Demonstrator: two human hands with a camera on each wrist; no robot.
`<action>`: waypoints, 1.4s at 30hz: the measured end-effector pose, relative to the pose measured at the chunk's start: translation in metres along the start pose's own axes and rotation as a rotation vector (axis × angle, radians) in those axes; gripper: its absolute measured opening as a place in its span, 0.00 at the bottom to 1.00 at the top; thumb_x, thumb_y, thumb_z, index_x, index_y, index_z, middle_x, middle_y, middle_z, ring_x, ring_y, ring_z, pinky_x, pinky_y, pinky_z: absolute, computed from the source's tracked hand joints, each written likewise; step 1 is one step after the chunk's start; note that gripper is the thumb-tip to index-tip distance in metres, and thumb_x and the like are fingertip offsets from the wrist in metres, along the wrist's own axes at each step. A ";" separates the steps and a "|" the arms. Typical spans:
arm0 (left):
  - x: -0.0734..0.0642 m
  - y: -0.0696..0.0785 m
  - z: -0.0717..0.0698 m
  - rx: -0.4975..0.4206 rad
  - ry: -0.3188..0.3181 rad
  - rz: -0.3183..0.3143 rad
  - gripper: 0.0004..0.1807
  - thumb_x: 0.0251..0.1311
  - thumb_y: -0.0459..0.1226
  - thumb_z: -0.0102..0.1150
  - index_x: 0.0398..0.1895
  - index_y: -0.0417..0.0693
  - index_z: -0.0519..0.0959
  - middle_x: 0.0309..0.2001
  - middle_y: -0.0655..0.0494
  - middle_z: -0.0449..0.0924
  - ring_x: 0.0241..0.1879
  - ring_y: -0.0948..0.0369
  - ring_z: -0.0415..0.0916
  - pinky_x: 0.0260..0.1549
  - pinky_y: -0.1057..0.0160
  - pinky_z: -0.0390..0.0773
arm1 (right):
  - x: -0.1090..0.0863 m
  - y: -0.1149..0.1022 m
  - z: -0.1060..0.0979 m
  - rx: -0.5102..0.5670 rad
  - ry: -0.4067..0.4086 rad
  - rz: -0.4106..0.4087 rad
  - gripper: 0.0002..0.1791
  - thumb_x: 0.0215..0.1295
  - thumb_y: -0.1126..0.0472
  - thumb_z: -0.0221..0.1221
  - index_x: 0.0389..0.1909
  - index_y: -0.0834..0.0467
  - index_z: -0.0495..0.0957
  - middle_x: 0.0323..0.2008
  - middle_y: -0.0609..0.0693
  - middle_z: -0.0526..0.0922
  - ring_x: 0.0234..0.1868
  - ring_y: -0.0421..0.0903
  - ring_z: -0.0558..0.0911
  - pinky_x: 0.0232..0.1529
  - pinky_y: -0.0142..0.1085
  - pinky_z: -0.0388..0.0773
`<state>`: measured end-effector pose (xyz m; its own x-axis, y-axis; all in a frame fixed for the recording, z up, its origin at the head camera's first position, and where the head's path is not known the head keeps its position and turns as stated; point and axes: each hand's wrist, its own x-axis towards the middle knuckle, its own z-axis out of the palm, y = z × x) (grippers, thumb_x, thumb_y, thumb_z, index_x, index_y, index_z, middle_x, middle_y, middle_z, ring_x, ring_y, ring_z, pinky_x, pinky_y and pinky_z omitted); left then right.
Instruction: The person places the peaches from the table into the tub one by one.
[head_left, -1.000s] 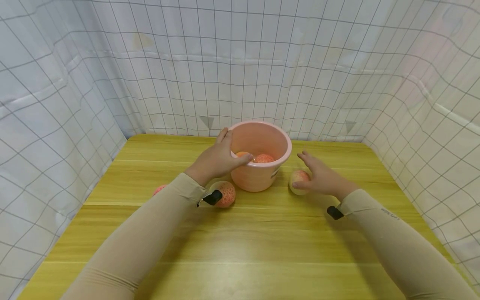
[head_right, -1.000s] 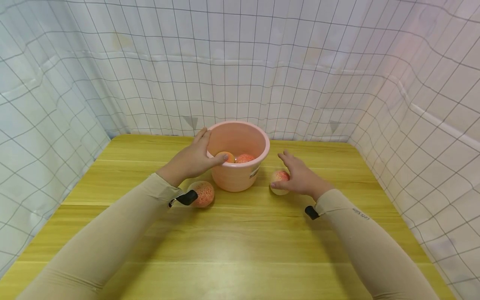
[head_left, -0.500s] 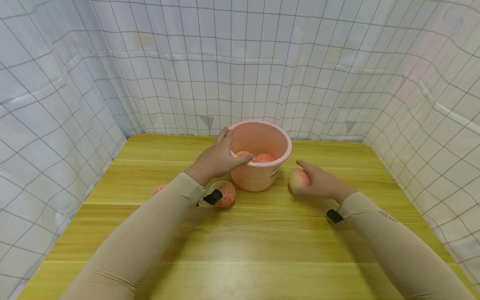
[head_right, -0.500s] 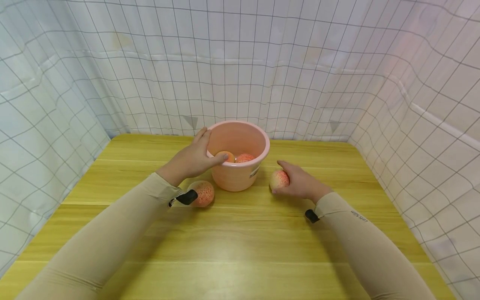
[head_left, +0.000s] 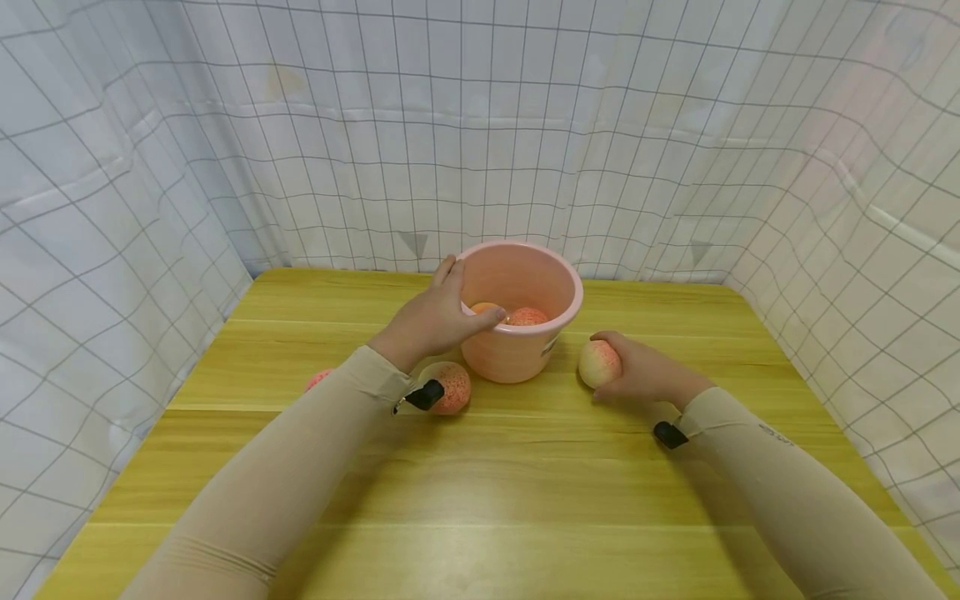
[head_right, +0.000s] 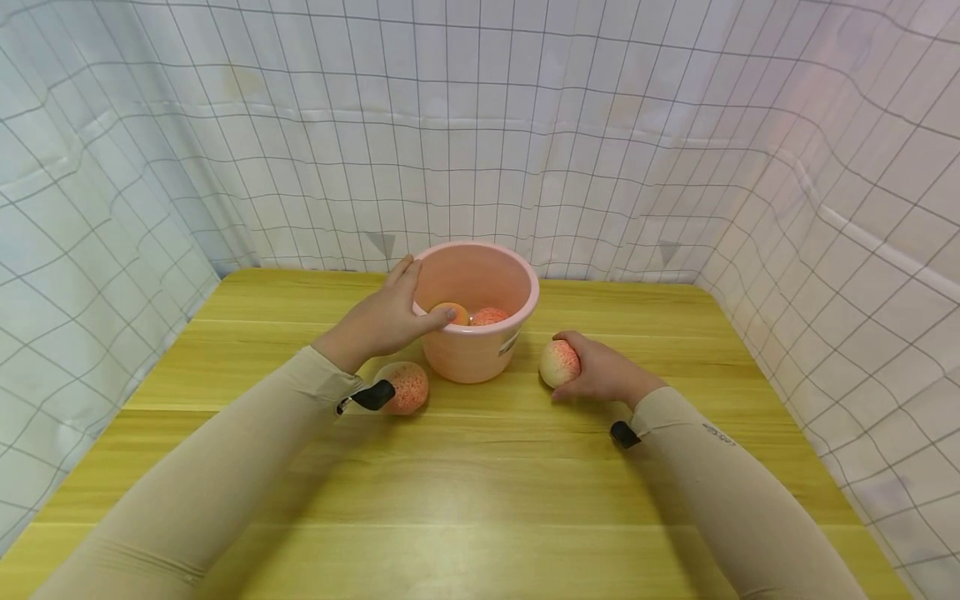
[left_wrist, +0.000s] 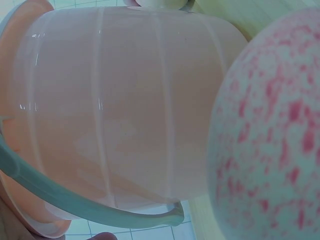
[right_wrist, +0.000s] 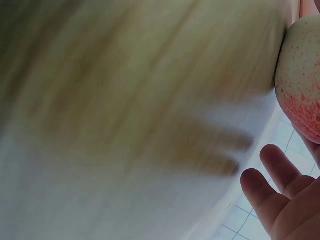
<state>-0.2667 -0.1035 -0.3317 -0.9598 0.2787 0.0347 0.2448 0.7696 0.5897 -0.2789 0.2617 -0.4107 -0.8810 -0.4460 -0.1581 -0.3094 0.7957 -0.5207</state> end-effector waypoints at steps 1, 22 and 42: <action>0.000 0.000 0.000 -0.002 0.001 0.001 0.66 0.59 0.74 0.56 0.88 0.51 0.37 0.88 0.48 0.32 0.70 0.39 0.73 0.67 0.38 0.74 | 0.000 0.000 0.000 0.009 -0.002 0.005 0.56 0.53 0.47 0.80 0.78 0.57 0.60 0.64 0.59 0.79 0.61 0.56 0.80 0.65 0.56 0.76; -0.001 -0.004 -0.001 -0.025 0.000 0.004 0.67 0.58 0.75 0.56 0.88 0.51 0.39 0.88 0.49 0.31 0.70 0.39 0.73 0.68 0.38 0.74 | 0.005 0.002 0.004 0.100 -0.029 0.015 0.54 0.54 0.49 0.80 0.77 0.57 0.59 0.62 0.58 0.79 0.59 0.54 0.80 0.64 0.53 0.75; 0.001 -0.004 -0.001 -0.033 -0.001 0.002 0.68 0.56 0.77 0.56 0.88 0.52 0.39 0.88 0.50 0.31 0.70 0.39 0.72 0.68 0.38 0.73 | 0.002 0.002 0.001 0.114 -0.026 0.018 0.54 0.55 0.50 0.80 0.77 0.57 0.59 0.62 0.59 0.78 0.60 0.54 0.80 0.66 0.54 0.74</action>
<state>-0.2686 -0.1069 -0.3326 -0.9593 0.2803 0.0351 0.2416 0.7498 0.6160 -0.2810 0.2619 -0.4134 -0.8759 -0.4436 -0.1896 -0.2495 0.7529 -0.6090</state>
